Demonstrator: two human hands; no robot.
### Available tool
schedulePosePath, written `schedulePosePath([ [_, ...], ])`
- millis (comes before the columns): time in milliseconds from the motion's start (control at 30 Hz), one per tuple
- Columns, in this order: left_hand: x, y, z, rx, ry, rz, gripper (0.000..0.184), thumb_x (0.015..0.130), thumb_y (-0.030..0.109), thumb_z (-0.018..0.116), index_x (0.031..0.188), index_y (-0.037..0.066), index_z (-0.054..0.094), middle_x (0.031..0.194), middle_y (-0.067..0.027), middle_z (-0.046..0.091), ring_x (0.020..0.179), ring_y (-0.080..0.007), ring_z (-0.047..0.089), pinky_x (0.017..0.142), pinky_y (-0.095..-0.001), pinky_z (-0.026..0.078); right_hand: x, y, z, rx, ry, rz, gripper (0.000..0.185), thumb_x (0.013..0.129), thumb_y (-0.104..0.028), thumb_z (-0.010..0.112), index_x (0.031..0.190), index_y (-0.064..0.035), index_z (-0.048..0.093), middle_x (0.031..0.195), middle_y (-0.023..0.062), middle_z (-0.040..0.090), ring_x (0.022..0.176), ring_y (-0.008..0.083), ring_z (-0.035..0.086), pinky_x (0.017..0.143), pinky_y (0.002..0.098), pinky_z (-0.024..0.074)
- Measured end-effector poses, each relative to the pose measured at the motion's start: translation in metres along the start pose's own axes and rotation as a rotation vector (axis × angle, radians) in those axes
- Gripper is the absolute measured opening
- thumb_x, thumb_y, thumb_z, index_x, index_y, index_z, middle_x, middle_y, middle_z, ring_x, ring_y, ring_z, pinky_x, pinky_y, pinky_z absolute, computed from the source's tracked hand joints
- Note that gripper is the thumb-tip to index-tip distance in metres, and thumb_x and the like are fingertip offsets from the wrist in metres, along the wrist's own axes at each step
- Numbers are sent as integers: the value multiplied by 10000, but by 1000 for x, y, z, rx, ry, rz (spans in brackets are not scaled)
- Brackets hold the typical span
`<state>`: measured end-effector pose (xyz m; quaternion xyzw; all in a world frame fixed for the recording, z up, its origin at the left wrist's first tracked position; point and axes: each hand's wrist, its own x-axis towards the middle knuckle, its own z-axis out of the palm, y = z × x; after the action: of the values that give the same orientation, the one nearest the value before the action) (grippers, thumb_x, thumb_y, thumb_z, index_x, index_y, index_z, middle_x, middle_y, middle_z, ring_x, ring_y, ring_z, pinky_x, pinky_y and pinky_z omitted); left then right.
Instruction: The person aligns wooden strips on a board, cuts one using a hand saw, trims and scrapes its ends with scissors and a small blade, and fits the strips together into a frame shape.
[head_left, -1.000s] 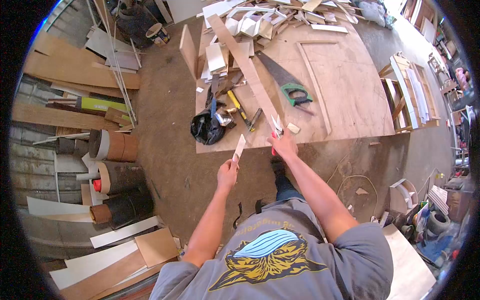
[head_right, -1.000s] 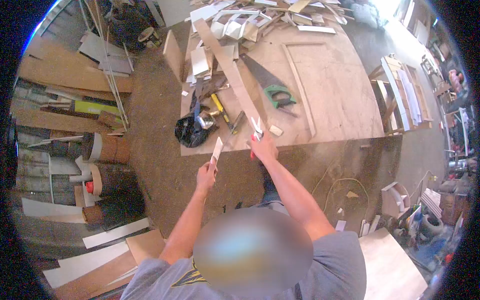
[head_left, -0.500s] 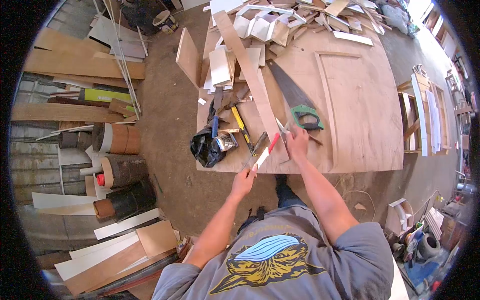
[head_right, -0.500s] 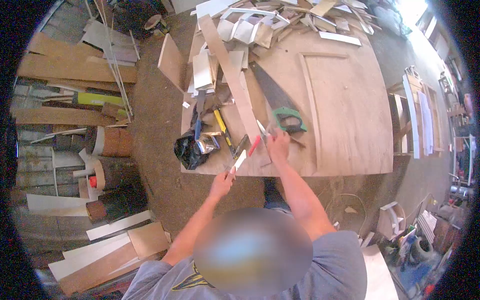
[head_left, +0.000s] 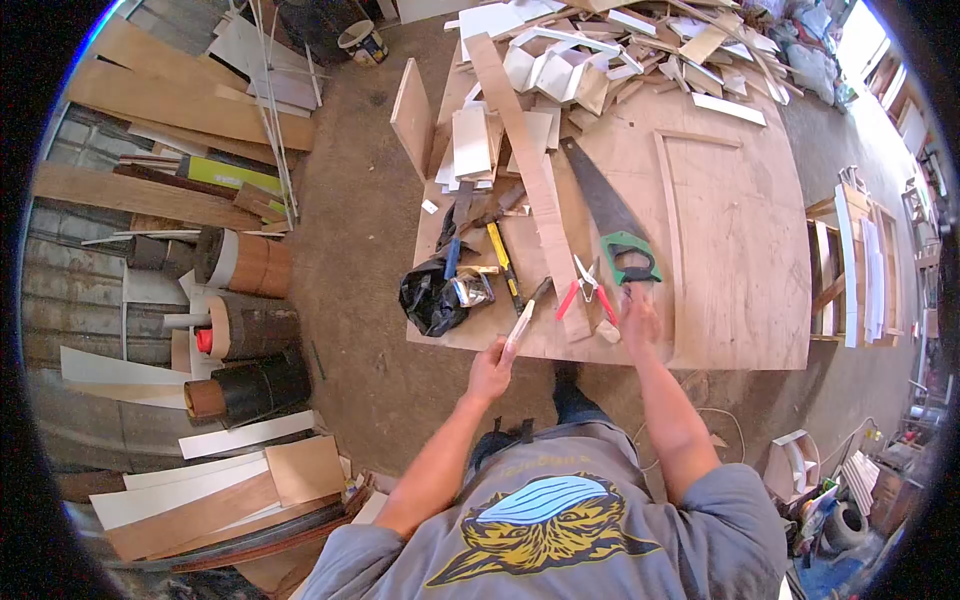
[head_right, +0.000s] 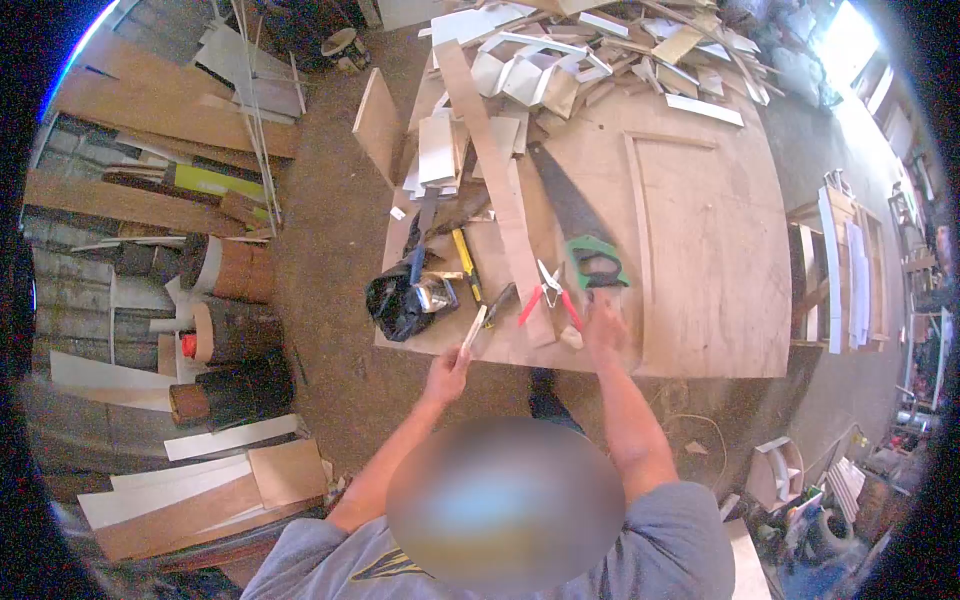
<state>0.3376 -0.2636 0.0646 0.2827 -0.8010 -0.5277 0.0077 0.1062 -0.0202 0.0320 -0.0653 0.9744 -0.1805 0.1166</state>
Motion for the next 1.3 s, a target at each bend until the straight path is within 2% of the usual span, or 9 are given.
schedulePosePath([
  [100,-13,12,-8,-184,-45,84,436,1106,426,486,1002,36,654,676,-44,504,651,-155,486,620,-337,421,-18,-28,-6,442,88,-204,268,1041,-299,583,1252,-136,611,1083,196,723,930,423,714,772,563,533],
  [233,-47,58,-35,-181,-92,117,420,1120,408,462,996,38,619,653,-11,505,619,-127,483,588,-320,411,-86,-99,-64,741,176,-403,273,1032,-224,630,1245,-53,637,1042,186,740,958,340,736,780,461,551],
  [333,-66,59,-46,-261,-135,175,474,1133,460,392,1154,47,622,672,18,490,597,-91,445,539,-296,362,-154,-135,-105,815,45,-390,255,1007,-144,660,1229,-20,661,1050,179,742,964,313,741,805,424,565],
  [567,-141,41,-82,-232,-210,256,428,1144,419,381,1043,66,601,658,34,464,590,-72,415,537,-289,339,-282,-165,-112,631,408,-853,320,941,-90,710,1261,-97,715,992,126,739,796,313,723,680,372,571],
  [700,-189,28,-94,-207,-215,237,403,1141,391,412,995,57,585,635,19,419,588,-84,397,541,-305,347,-312,-155,-105,530,490,-543,316,922,-28,702,1228,-94,743,931,134,724,782,313,712,669,412,558],
  [833,-226,7,-98,-223,-259,251,404,1140,396,419,984,59,579,637,13,426,588,-91,408,545,-307,359,-377,-160,-103,506,544,-825,345,922,-9,674,1254,-84,729,945,142,688,788,314,693,680,409,552],
  [967,-264,7,-103,-120,-277,262,413,1140,404,418,979,59,579,640,3,439,596,-94,431,551,-306,371,-407,-136,-77,453,457,-509,389,923,-4,670,1301,-89,707,923,126,658,789,312,675,699,406,552],
  [1100,-283,-16,-97,-154,-301,269,455,1135,452,399,972,72,589,676,35,441,620,-77,422,563,-289,377,-447,-135,-89,523,396,-740,389,948,-24,649,1328,-95,687,942,138,672,802,324,688,701,416,563],
  [1300,-293,7,-82,-121,-336,306,469,1136,459,397,965,64,581,693,32,448,631,-80,429,580,-289,391,-437,-90,-82,463,435,-556,396,966,-78,649,1356,-140,675,891,136,685,774,339,696,674,440,566],
])
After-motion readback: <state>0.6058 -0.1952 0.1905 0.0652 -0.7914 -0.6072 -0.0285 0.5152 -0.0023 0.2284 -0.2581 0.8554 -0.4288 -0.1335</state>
